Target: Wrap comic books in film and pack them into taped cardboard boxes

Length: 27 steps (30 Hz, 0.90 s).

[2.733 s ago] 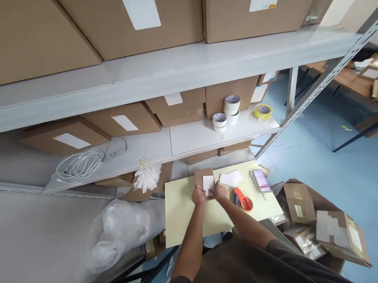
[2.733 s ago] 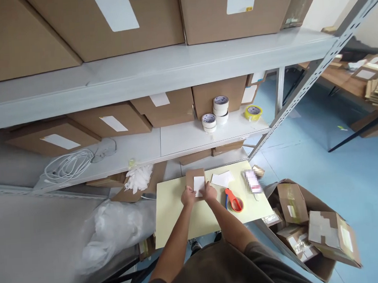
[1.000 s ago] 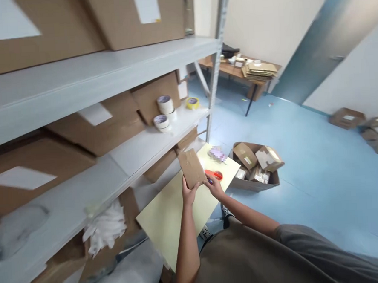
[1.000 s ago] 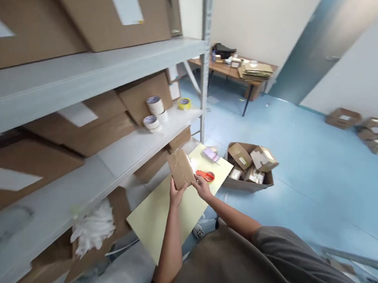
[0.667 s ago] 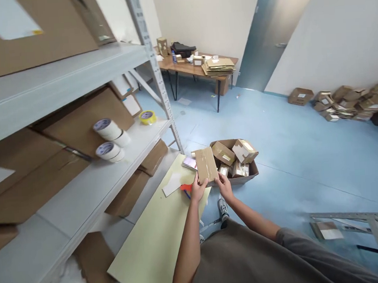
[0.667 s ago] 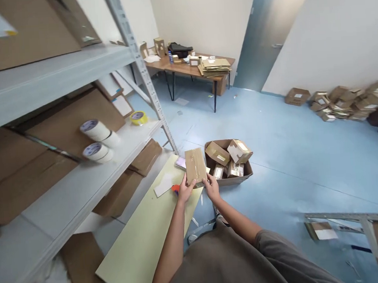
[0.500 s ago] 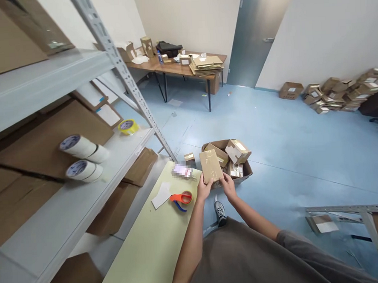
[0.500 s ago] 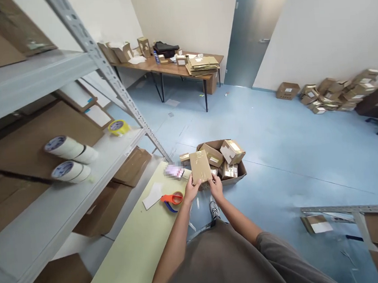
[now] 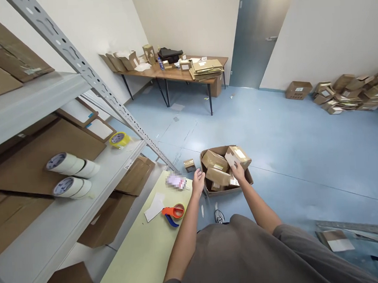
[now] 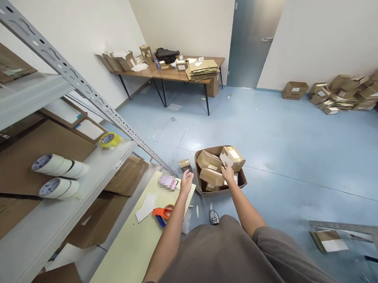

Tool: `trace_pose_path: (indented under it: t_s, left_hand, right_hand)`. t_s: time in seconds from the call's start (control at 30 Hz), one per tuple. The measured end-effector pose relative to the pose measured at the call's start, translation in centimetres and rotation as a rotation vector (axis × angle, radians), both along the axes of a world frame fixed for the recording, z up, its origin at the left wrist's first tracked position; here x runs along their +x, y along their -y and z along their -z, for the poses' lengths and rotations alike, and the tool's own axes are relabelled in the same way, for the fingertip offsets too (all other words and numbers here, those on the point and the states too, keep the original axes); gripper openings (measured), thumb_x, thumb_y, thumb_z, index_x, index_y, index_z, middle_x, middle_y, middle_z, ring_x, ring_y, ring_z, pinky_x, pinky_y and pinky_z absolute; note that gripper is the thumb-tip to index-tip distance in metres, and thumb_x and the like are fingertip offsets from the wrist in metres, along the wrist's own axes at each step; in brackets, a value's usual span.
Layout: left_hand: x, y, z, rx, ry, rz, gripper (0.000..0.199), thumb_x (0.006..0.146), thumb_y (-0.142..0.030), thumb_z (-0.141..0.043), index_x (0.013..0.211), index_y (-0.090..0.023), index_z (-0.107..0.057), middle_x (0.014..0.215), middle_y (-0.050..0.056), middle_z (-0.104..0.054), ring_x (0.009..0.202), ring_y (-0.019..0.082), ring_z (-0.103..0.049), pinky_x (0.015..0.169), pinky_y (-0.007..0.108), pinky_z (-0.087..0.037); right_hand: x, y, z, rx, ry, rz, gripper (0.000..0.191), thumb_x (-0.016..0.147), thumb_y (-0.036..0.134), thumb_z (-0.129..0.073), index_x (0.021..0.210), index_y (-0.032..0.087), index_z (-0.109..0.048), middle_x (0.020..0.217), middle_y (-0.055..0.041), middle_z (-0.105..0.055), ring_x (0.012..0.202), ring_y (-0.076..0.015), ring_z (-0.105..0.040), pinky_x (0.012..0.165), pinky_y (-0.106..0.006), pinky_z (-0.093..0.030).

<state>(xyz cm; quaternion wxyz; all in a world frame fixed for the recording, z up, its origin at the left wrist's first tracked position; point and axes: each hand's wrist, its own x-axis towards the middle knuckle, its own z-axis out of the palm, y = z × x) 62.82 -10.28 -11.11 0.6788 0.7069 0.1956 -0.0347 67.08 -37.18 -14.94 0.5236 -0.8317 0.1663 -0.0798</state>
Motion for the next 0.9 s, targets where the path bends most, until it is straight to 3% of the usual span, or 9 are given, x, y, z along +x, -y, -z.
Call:
trace_pose_path:
  t_s: [0.13,0.27,0.43,0.7,0.9]
  left_hand:
    - [-1.0,-2.2,-0.6,0.023,-0.01,-0.027,0.056,0.095,-0.045,-0.067,0.143,-0.018,-0.059,0.133,0.016,-0.072,0.125,0.024,-0.068,0.11,0.04,-0.051]
    - [-2.9,-4.3,-1.0,0.061,0.018,-0.117,0.053,0.095,-0.044,-0.066,0.143,-0.022,-0.06,0.143,0.016,-0.066,0.13,0.024,-0.065,0.109,0.039,-0.052]
    - [-6.2,-8.9,-2.4,0.025,0.08,-0.209,0.056,0.095,-0.048,-0.068,0.144,-0.021,-0.061,0.146,0.018,-0.065,0.131,0.027,-0.066,0.107,0.04,-0.054]
    - [-16.0,-18.6,-4.3,0.08,0.169,-0.43,0.057,0.094,-0.051,-0.067,0.143,-0.021,-0.063,0.15,0.018,-0.062,0.135,0.029,-0.062,0.112,0.042,-0.051]
    - [-24.4,-25.5,-3.9,0.063,0.187,-0.6,0.066,0.091,-0.062,-0.068,0.144,-0.021,-0.062,0.152,0.018,-0.061,0.138,0.031,-0.06,0.117,0.045,-0.047]
  right_hand:
    - [0.2,-3.3,-1.0,0.138,-0.064,-0.086,0.053,0.083,0.038,-0.062,0.13,0.016,-0.071,0.113,-0.0135,-0.079,0.101,-0.0292,-0.074,0.092,-0.043,-0.06]
    - [1.1,-7.6,-3.6,0.208,0.025,-0.27,0.046,0.086,0.043,-0.061,0.122,0.017,-0.073,0.118,-0.013,-0.079,0.105,-0.0275,-0.074,0.096,-0.042,-0.058]
    - [0.4,-14.9,-7.0,0.215,0.146,-0.46,0.039,0.088,0.046,-0.062,0.113,0.019,-0.076,0.109,-0.0113,-0.081,0.099,-0.0267,-0.074,0.093,-0.041,-0.058]
    - [-7.2,-28.8,-10.0,0.185,0.15,-0.841,0.034,0.089,0.047,-0.061,0.105,0.021,-0.078,0.104,-0.0097,-0.082,0.092,-0.0262,-0.075,0.086,-0.041,-0.06]
    - [-14.0,-36.8,-10.9,0.14,0.151,-1.012,0.036,0.09,0.043,-0.063,0.117,0.025,-0.078,0.121,-0.0103,-0.079,0.111,-0.0291,-0.073,0.091,-0.044,-0.061]
